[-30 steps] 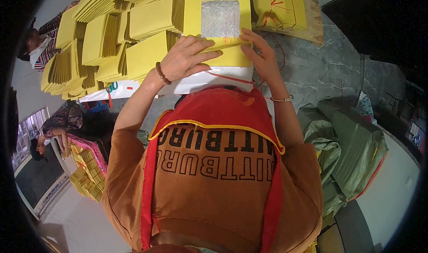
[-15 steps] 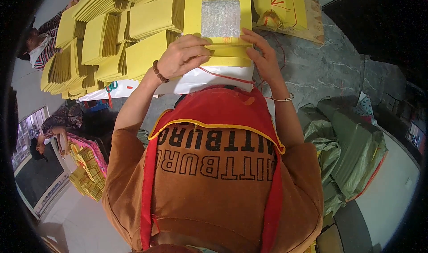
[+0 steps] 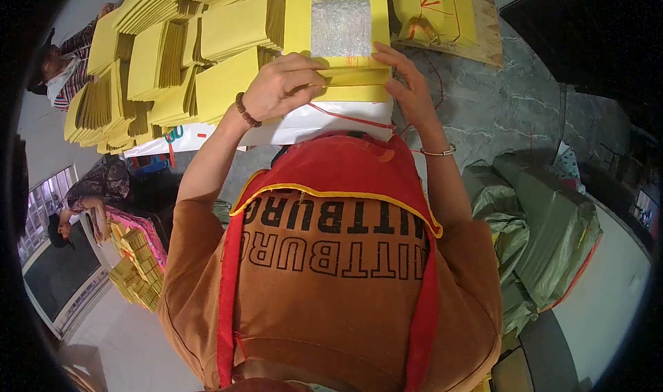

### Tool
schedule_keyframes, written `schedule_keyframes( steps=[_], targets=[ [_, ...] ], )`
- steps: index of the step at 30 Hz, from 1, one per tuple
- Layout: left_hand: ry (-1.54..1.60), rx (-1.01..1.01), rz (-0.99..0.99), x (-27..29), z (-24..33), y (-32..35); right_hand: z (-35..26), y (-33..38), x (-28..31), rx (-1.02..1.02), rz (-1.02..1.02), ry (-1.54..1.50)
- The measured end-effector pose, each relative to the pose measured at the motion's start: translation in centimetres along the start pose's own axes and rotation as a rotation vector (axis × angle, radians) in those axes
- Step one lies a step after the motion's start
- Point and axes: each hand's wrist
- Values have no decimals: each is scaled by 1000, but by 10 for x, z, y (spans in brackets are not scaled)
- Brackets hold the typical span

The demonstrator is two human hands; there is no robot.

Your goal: Assembling and stacking yellow joss paper sheets with silver foil centers.

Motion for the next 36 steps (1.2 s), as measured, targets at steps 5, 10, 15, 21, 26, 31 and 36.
schedule_keyframes(
  steps=[5,10,15,21,26,31,36],
  targets=[
    [-29,32,-7,-1,2,0,-4,1,-6,7,-24,83],
    [-27,25,-10,-1,1,0,-9,0,-8,-71,-1,154],
    [-29,10,-7,0,4,1,-11,1,-9,-60,-8,140],
    [-32,-32,-48,5,5,-1,-9,2,-8,-71,-7,123],
    [-44,-16,-84,6,4,-2,-9,1,-7,-79,-15,95],
    [-17,26,29,3,6,-1,-13,1,-11,-90,-7,68],
    [-148,-70,130,-1,2,0,-3,-2,-17,-55,84,147]
  ],
)
Point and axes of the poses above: each hand's wrist, its own y-axis away from the middle knuckle, its own x-axis out of the back of the hand, z = x × y, and after that the axes turned 6 degrees about x, right-handed
